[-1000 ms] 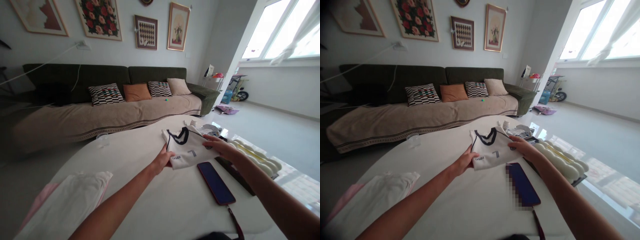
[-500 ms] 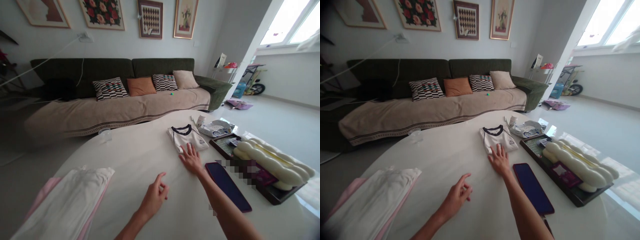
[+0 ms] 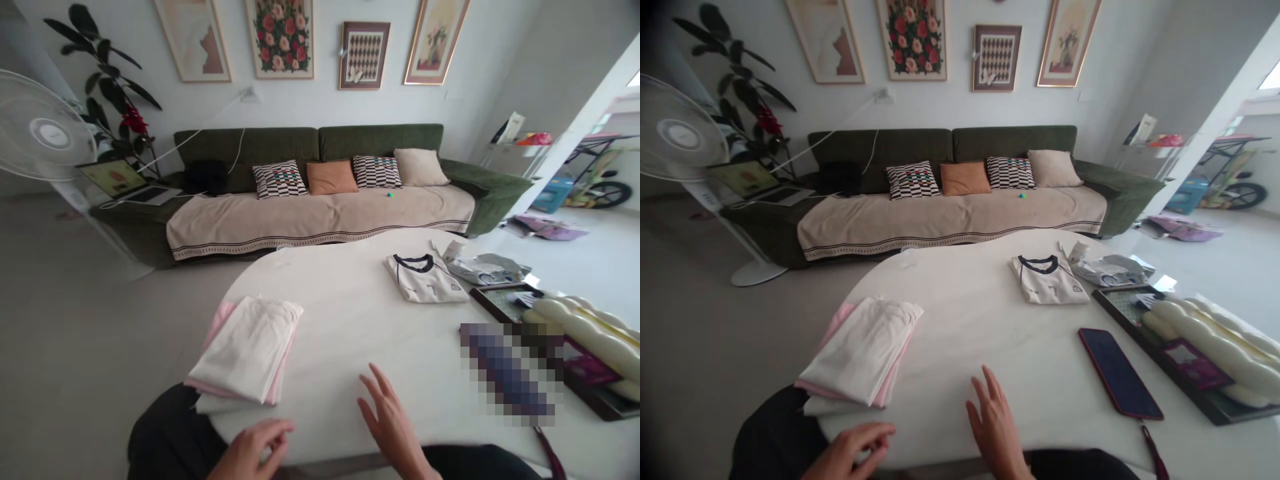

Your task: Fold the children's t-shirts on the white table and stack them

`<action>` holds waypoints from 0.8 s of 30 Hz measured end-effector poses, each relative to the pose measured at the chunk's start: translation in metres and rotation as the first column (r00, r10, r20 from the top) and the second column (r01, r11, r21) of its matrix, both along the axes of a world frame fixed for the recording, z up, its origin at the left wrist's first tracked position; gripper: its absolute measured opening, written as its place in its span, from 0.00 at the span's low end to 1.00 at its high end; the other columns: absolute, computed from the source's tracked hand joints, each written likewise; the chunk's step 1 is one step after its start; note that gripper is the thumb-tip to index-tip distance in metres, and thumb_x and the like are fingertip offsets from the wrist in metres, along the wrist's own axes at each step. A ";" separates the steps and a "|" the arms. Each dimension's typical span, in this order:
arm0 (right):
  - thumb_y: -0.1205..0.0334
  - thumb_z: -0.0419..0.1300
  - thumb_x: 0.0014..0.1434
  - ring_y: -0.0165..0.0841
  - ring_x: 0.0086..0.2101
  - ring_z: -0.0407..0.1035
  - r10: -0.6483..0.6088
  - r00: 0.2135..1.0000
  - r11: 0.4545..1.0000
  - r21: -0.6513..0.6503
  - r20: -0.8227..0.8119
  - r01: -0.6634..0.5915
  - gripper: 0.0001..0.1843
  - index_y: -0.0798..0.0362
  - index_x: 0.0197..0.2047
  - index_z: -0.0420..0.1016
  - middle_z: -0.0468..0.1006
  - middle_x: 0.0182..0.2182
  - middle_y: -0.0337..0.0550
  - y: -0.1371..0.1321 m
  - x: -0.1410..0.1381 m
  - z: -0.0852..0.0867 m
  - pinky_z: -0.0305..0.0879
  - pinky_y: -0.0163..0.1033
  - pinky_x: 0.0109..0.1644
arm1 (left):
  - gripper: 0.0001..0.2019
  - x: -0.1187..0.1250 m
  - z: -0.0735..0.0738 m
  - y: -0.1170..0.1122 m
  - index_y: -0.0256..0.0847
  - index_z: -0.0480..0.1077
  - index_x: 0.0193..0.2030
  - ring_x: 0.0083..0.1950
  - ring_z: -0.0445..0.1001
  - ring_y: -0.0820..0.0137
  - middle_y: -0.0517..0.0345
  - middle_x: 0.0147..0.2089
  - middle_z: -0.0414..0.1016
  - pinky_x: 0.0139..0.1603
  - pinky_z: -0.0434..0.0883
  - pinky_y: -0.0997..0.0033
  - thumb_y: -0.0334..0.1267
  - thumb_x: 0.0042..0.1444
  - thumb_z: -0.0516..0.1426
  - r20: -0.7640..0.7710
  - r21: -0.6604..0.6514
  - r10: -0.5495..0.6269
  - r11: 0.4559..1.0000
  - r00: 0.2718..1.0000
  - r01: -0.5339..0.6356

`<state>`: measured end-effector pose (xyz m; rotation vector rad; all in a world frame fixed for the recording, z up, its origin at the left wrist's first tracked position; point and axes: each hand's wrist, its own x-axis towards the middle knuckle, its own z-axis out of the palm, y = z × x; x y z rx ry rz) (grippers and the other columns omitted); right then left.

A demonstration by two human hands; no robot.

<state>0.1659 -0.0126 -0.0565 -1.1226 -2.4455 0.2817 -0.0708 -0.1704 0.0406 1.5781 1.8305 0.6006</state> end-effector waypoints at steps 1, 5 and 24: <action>0.57 0.46 0.60 0.38 0.57 0.52 0.007 1.000 1.000 -0.011 -0.003 -0.007 0.21 0.54 0.53 0.65 0.58 0.58 0.52 -0.024 -0.004 -0.006 0.58 0.44 0.56 | 0.14 -0.019 0.010 0.002 0.45 0.70 0.46 0.43 0.72 0.71 0.58 0.43 0.75 0.47 0.66 0.77 0.41 0.56 0.49 -0.056 0.068 0.043 0.997 0.997 -0.039; 0.58 0.45 0.59 0.40 0.60 0.46 -0.069 0.994 0.994 -0.076 0.081 0.075 0.24 0.54 0.58 0.59 0.55 0.60 0.48 -0.069 -0.015 -0.010 0.54 0.49 0.57 | 0.17 -0.096 0.020 0.043 0.40 0.69 0.47 0.50 0.69 0.68 0.54 0.48 0.72 0.52 0.64 0.70 0.42 0.57 0.46 -0.277 0.268 0.149 0.961 0.949 -0.072; 0.60 0.41 0.58 0.37 0.61 0.41 -0.145 0.960 0.967 -0.172 0.238 0.189 0.27 0.56 0.60 0.56 0.49 0.62 0.46 -0.076 -0.026 0.016 0.45 0.49 0.60 | 0.18 -0.149 0.017 0.142 0.37 0.64 0.53 0.57 0.63 0.69 0.52 0.57 0.65 0.55 0.57 0.74 0.30 0.55 0.46 -0.604 0.047 0.071 0.997 0.794 -0.053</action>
